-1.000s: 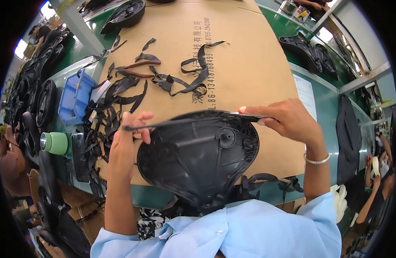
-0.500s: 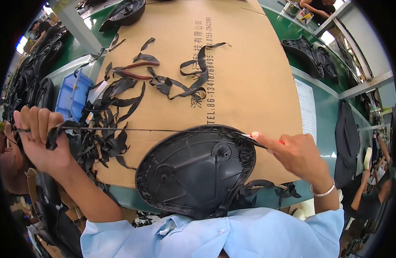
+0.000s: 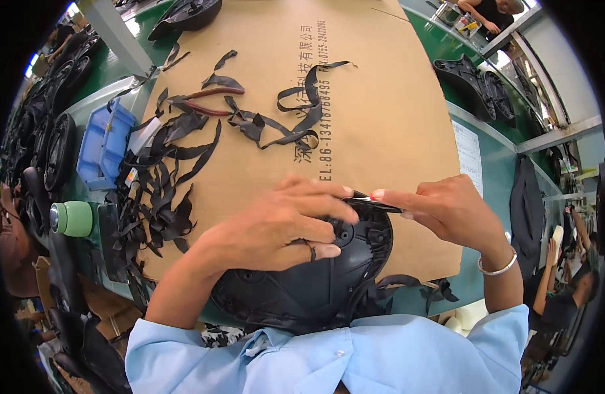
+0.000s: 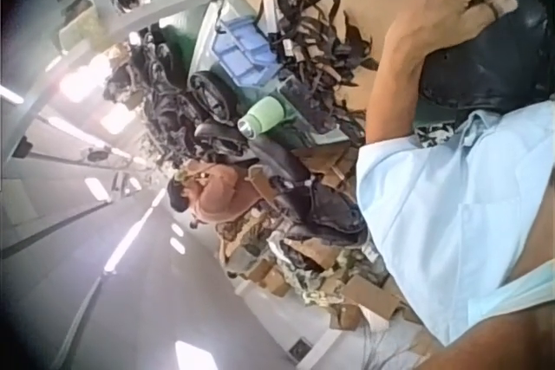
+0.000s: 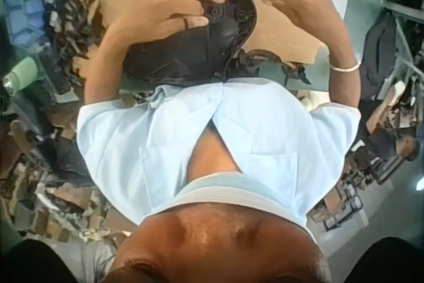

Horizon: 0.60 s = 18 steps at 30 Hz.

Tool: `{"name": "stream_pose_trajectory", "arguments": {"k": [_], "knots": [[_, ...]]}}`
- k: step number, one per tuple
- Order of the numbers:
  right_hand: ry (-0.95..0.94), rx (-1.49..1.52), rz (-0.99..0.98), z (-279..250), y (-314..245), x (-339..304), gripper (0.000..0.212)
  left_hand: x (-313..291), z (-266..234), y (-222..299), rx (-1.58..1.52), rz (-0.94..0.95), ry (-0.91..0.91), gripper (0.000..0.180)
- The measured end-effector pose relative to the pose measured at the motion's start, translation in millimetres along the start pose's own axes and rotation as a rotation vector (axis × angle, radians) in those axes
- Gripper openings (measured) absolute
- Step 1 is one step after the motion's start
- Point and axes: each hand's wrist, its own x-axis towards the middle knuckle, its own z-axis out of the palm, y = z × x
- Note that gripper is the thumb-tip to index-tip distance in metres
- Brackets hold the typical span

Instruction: Trim excess material from the edges of bicycle seat cushions using a utility knife.

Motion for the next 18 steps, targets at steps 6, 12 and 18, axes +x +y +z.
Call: {"name": "stream_pose_trajectory", "arguments": {"k": [6,12,18], "knots": [[-0.015,-0.214,0.041,1.5,-3.7,-9.5,0.052,-9.7,-9.6,-11.1,-0.549,-0.108,0.040,0.025],[-0.136,-0.185,0.229,-3.3,-29.7,-37.1,0.058,-9.8,-26.5,-4.0,-1.031,-0.058,0.688,0.036],[-0.003,-0.038,0.372,7.1,-65.6,-54.2,0.055,-28.4,-36.3,5.0,-0.912,-0.125,1.115,0.029]]}}
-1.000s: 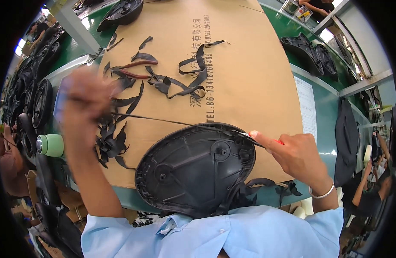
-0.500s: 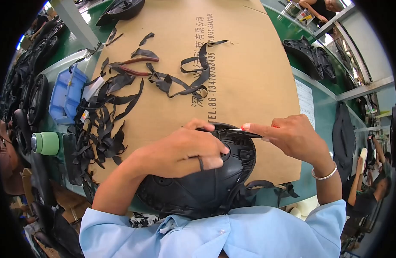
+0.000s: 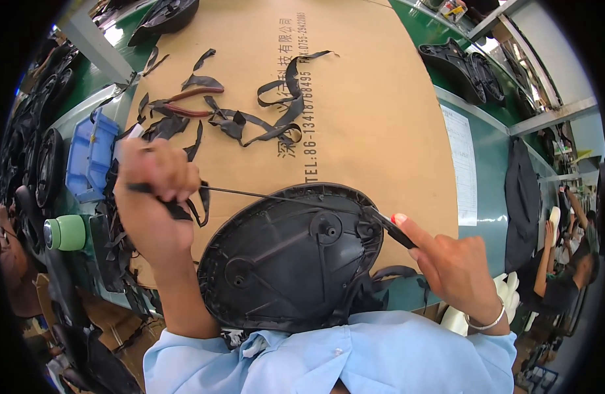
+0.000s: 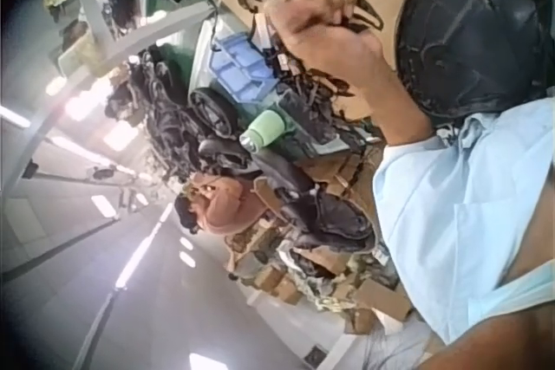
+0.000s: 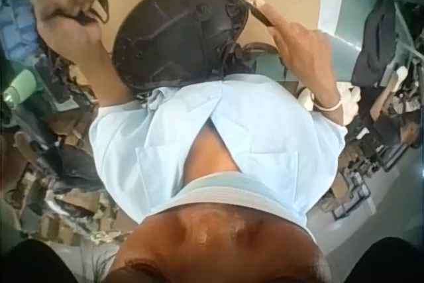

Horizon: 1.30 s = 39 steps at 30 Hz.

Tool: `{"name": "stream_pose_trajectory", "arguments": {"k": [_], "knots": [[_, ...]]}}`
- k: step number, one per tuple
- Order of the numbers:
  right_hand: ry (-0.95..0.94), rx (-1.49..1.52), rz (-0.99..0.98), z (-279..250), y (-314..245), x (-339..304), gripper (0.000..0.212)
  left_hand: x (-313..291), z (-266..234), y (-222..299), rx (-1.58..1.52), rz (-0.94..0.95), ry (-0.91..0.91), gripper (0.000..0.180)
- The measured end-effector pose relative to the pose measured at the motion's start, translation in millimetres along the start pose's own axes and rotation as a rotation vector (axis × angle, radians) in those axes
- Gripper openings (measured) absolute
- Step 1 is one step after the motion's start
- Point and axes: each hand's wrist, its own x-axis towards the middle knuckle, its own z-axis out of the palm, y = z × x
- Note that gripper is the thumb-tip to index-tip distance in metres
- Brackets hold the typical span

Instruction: Trim excess material from the edges of bicycle seat cushions using a utility knife.

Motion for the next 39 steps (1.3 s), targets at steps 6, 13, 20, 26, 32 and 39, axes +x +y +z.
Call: {"name": "stream_pose_trajectory", "arguments": {"k": [6,13,20,26,32,39], "knots": [[0.005,0.029,0.048,-2.7,-8.5,16.9,0.056,-15.0,34.4,-13.5,1.374,0.213,-0.702,0.018],[-0.017,-0.145,0.065,3.0,-32.2,-9.3,0.056,-21.2,21.6,-1.4,0.559,-0.629,-0.219,0.029],[0.022,0.050,0.259,17.7,-52.0,-28.7,0.058,-23.8,-0.5,1.1,0.229,-0.467,-0.093,0.022],[0.142,0.453,0.362,46.9,-49.8,-37.0,0.055,-20.6,-30.5,62.8,-0.157,0.047,-0.100,0.021],[0.389,1.057,0.453,81.6,-35.3,0.5,0.063,-35.7,-78.6,52.8,1.441,-0.093,-0.080,0.039],[0.473,1.597,0.342,110.8,-21.2,48.7,0.069,-47.7,-21.3,45.9,1.413,-0.279,-0.276,0.040]]}}
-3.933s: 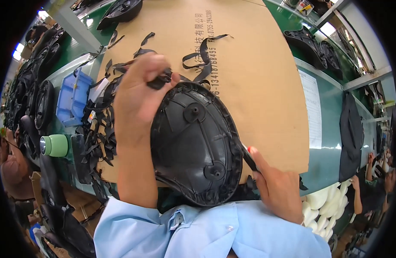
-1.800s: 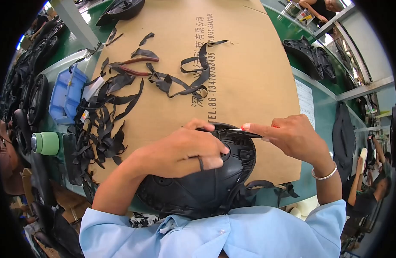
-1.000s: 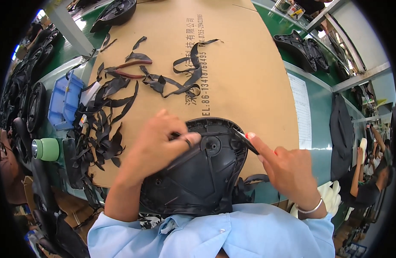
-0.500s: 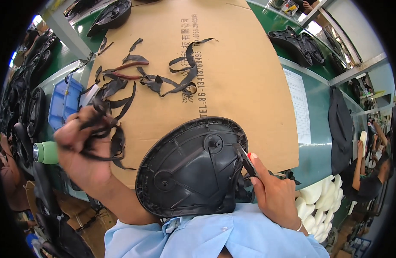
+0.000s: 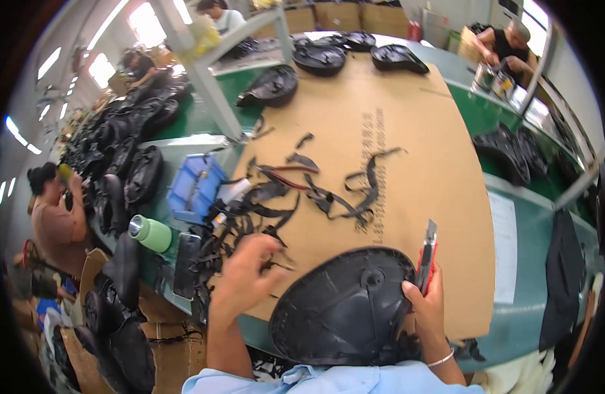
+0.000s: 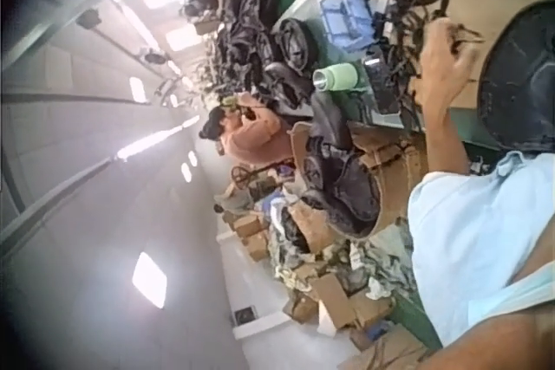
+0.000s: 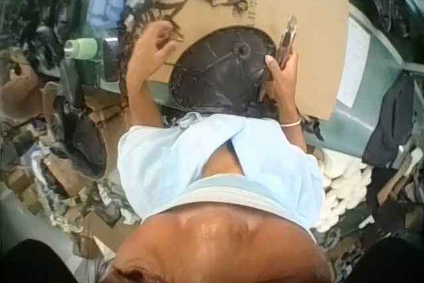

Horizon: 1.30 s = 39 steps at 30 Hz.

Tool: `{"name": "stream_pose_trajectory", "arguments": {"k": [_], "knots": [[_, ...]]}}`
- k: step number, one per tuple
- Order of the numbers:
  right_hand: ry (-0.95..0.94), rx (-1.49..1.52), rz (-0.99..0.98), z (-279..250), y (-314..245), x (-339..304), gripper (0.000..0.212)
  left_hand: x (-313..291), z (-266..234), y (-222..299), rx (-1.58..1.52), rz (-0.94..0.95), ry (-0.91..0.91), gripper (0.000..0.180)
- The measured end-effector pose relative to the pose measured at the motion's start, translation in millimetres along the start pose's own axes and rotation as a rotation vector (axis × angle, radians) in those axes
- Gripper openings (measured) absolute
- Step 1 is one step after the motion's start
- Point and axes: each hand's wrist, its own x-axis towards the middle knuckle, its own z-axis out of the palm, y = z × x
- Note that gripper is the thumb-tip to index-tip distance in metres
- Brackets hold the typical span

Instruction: Trim excess material from the edges of bicycle seat cushions using a utility knife.

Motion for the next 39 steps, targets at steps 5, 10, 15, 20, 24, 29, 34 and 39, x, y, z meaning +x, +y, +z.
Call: {"name": "stream_pose_trajectory", "arguments": {"k": [5,10,15,20,24,29,34,39], "knots": [[0.100,-0.219,-0.137,1.8,-43.2,13.9,0.062,43.7,47.3,-10.2,-0.585,-0.054,-0.497,0.049],[0.409,0.062,-0.249,-49.4,-30.6,35.8,0.044,135.0,28.7,-24.6,-1.040,-0.312,-0.296,0.041],[0.348,-0.069,-0.154,-84.9,17.8,26.2,0.025,245.9,-9.9,-43.8,-1.609,-0.037,0.246,0.041],[0.395,0.121,0.039,-49.4,-9.4,20.8,0.015,259.3,22.7,-41.8,-0.853,-0.033,0.065,0.014],[0.356,0.135,0.061,-54.7,-14.4,34.6,0.015,171.9,66.8,28.3,-0.273,0.494,-0.777,0.026],[0.303,0.116,0.034,-59.7,-13.4,55.7,0.013,116.4,103.4,95.3,-0.197,0.726,-0.824,0.027],[0.264,0.154,-0.047,-93.2,-19.1,103.8,0.015,123.3,210.4,108.5,-0.585,0.653,-0.541,0.026],[0.402,0.255,-0.117,-105.8,-26.5,140.5,0.010,105.6,292.0,91.1,-0.527,0.678,-0.327,0.025]]}}
